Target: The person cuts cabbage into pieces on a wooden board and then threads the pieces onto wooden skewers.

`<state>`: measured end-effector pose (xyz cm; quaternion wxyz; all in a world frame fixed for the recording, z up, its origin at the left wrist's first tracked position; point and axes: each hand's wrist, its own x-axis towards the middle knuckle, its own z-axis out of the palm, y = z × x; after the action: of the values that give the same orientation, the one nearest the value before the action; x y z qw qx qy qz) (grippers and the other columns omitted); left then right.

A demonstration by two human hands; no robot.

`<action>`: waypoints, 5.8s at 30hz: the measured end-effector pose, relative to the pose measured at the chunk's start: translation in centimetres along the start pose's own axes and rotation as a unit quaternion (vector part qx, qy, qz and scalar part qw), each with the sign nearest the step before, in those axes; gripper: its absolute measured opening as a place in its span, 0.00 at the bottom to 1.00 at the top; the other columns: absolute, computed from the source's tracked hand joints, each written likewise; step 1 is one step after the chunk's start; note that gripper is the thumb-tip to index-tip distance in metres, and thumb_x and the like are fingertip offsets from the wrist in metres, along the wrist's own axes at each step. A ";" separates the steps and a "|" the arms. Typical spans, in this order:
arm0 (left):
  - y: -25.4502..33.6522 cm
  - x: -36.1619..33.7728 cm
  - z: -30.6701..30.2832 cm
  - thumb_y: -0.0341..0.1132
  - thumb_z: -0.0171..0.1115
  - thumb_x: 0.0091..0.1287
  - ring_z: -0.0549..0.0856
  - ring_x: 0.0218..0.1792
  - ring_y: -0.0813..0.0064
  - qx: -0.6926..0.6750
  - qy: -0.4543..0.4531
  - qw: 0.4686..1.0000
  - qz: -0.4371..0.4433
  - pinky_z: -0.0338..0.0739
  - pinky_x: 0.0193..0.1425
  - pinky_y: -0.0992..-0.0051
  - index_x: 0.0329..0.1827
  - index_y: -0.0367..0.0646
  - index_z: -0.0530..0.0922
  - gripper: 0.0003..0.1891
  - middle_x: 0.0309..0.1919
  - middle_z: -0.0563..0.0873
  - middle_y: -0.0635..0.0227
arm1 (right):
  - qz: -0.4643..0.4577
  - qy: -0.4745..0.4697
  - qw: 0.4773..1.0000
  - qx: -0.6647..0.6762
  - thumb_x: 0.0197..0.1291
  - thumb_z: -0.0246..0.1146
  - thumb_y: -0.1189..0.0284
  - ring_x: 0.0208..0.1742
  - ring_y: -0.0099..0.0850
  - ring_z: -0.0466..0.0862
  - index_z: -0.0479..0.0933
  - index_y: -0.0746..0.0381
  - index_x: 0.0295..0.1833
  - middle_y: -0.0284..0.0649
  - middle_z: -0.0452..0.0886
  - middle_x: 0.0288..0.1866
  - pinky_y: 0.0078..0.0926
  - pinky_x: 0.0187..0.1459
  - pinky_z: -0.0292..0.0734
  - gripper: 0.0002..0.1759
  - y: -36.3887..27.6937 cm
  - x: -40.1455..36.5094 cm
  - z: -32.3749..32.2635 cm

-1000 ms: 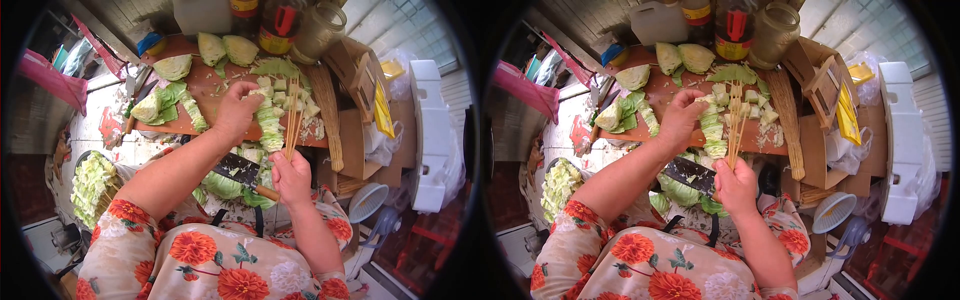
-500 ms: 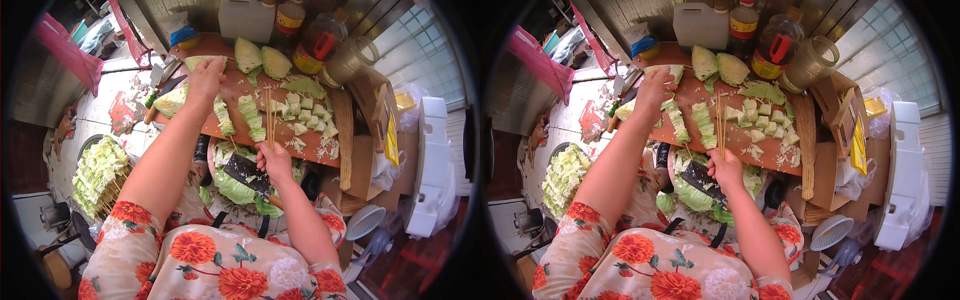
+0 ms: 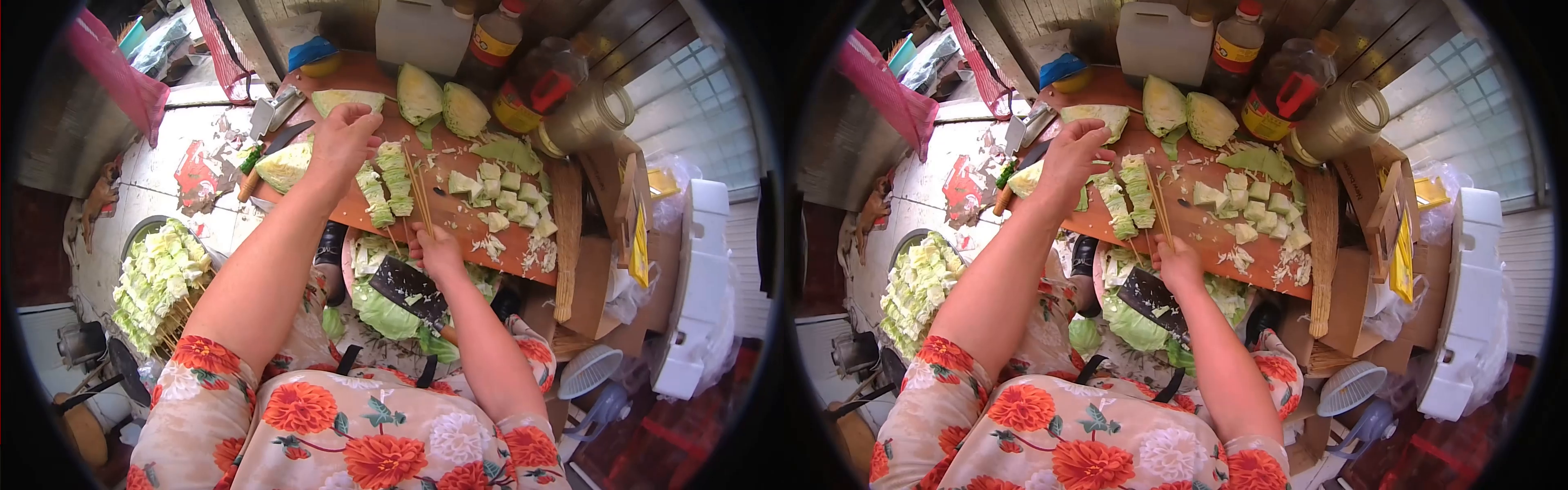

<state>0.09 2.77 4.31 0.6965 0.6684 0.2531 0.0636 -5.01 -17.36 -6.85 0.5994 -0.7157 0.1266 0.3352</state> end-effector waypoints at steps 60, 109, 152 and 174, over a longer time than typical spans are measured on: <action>-2.6 -6.4 12.9 0.19 0.64 0.54 0.83 0.36 0.75 -0.041 -0.256 0.962 -0.084 0.82 0.43 0.76 0.45 0.37 0.74 0.15 0.38 0.81 0.66 | -0.026 0.010 0.980 0.196 0.67 0.51 0.72 0.11 0.18 0.66 0.73 0.65 0.50 0.36 0.75 0.21 0.15 0.13 0.60 0.12 -3.3 -14.5 -10.2; -8.2 -5.2 20.5 0.30 0.65 0.58 0.84 0.35 0.68 0.293 -0.281 0.913 -0.039 0.81 0.38 0.74 0.49 0.35 0.73 0.17 0.38 0.81 0.60 | -0.079 0.114 0.968 0.208 0.66 0.55 0.69 0.13 0.15 0.64 0.77 0.64 0.43 0.30 0.69 0.17 0.14 0.15 0.60 0.10 -2.6 -17.4 -15.6; -2.3 -5.5 16.6 0.25 0.58 0.60 0.80 0.44 0.80 -0.095 -0.380 0.919 -0.056 0.76 0.49 0.78 0.52 0.38 0.76 0.16 0.44 0.81 0.68 | -0.116 0.138 0.946 0.268 0.67 0.54 0.70 0.14 0.16 0.63 0.75 0.66 0.44 0.31 0.68 0.17 0.15 0.14 0.58 0.10 -3.4 -16.1 -13.8; -7.8 -0.6 17.1 0.36 0.63 0.58 0.85 0.34 0.63 0.581 -0.231 0.778 0.056 0.78 0.41 0.67 0.33 0.38 0.80 0.09 0.29 0.84 0.55 | -0.097 0.113 0.956 0.253 0.66 0.55 0.70 0.16 0.15 0.64 0.76 0.64 0.44 0.30 0.69 0.19 0.13 0.16 0.59 0.09 -3.3 -16.6 -14.4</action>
<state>5.11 -13.60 -3.45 0.2082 0.9539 0.0352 -0.2133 -10.66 -33.73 7.00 0.7724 -0.5825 0.2042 0.1494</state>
